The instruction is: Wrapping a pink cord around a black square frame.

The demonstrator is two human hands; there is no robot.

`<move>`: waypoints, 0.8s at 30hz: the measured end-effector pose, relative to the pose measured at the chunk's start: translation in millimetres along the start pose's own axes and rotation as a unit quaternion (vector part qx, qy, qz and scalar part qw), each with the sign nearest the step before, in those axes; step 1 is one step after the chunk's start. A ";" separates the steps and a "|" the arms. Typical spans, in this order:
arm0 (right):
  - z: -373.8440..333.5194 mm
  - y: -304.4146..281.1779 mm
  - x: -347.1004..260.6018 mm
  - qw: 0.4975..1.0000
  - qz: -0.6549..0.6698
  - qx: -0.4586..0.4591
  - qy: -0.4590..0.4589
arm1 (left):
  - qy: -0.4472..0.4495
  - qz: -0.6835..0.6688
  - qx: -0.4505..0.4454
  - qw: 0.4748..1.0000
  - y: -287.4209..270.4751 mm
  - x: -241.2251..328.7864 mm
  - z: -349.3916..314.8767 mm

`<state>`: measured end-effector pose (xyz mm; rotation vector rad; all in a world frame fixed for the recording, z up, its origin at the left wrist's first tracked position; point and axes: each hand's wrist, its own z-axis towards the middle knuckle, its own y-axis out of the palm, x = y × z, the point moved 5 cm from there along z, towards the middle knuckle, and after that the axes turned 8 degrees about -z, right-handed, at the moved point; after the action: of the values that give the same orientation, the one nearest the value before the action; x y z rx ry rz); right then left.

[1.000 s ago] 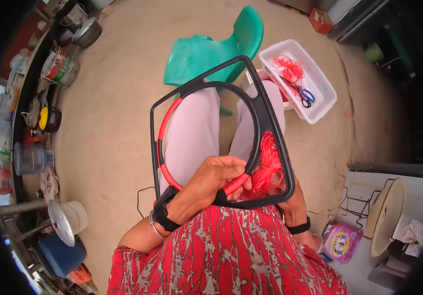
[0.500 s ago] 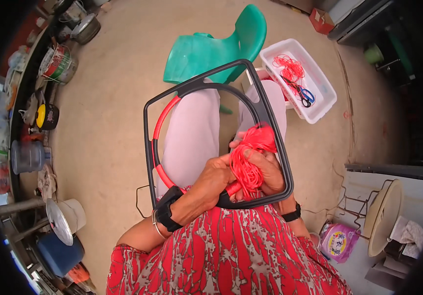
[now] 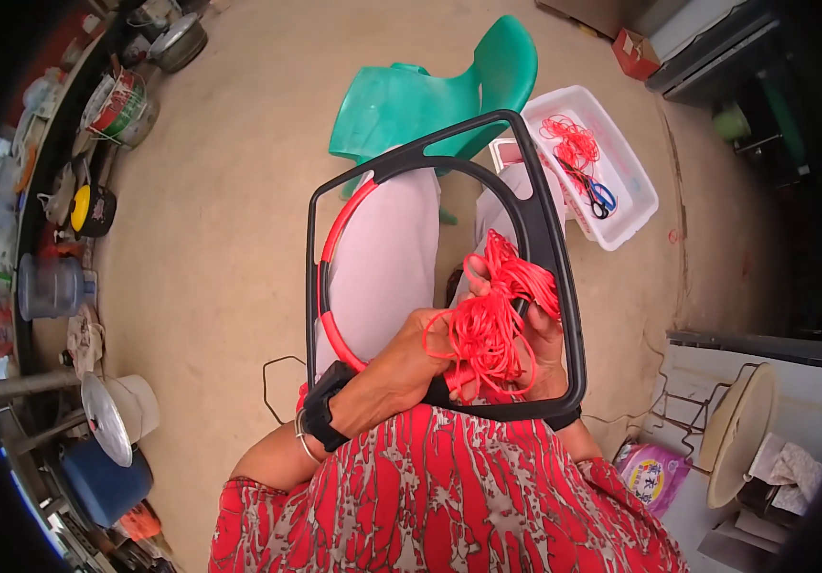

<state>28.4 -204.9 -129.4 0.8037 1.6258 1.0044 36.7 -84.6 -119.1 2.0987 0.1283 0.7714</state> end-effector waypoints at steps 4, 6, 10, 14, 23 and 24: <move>-10.8 -39.8 12.3 0.998 0.025 -0.019 0.049 | -0.018 0.020 -0.029 0.999 3.7 -4.5 -3.3; -9.2 -42.4 14.5 0.998 -0.017 -0.008 0.056 | -0.019 -0.006 -0.033 0.999 6.2 -3.1 -5.7; -15.3 -40.8 7.1 0.997 -0.066 0.007 0.044 | -0.017 -0.070 -0.028 0.997 11.8 3.0 -7.1; -23.9 -31.8 0.8 0.994 -0.073 0.070 0.034 | -0.022 0.006 -0.064 0.998 7.8 0.6 -3.1; -18.5 -46.0 3.5 0.993 -0.112 0.034 0.024 | -0.033 -0.054 -0.065 0.996 9.4 -4.4 -2.6; -13.0 -26.7 -1.5 0.996 -0.086 0.020 0.027 | -0.038 -0.050 -0.051 0.997 8.5 -4.9 -2.3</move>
<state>15.5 -220.6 -151.2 0.6553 1.7344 0.8797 29.9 -90.0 -114.0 2.0069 0.1479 0.6257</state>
